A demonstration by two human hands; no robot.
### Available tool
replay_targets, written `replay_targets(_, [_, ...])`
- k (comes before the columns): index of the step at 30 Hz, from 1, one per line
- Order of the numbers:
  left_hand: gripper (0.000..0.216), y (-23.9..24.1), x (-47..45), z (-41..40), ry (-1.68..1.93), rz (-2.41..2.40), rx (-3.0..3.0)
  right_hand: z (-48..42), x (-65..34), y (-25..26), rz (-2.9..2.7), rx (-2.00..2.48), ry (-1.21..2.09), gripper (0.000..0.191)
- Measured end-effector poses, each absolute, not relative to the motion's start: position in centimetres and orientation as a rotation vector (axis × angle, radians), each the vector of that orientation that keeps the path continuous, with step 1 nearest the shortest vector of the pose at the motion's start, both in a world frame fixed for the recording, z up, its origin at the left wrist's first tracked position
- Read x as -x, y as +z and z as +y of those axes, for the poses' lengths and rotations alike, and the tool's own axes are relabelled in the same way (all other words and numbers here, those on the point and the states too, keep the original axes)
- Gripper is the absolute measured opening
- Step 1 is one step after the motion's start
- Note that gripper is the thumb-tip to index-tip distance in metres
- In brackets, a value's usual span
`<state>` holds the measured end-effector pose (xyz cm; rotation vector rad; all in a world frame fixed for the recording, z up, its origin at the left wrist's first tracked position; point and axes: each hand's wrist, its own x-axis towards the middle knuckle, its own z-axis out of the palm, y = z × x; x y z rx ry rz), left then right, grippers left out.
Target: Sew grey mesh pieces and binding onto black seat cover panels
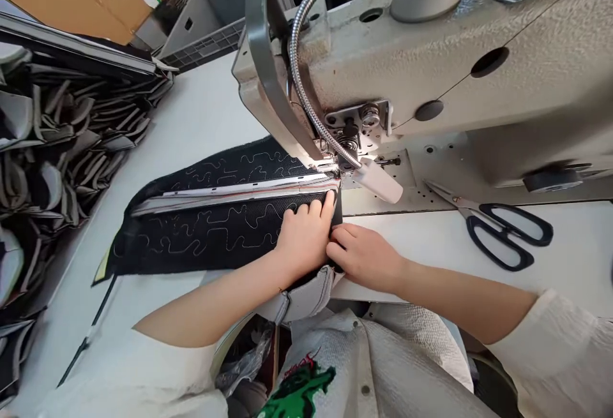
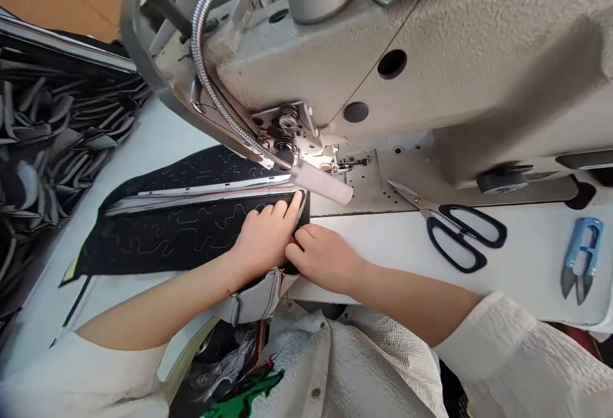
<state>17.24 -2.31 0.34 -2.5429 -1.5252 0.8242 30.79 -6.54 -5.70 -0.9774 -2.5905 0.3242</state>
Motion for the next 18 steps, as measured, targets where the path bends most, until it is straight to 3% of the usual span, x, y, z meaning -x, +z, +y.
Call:
replay_targets(11, [0.073,2.4,-16.0,0.4,1.023,-1.555,2.695,-7.0,-30.5,-7.0,-2.494,0.854,0.194,0.023])
replay_targets(18, [0.073,1.9,-15.7,1.1,0.853,-1.786,2.995,-6.8,-31.3,-6.7,-2.502,0.785,0.147,0.022])
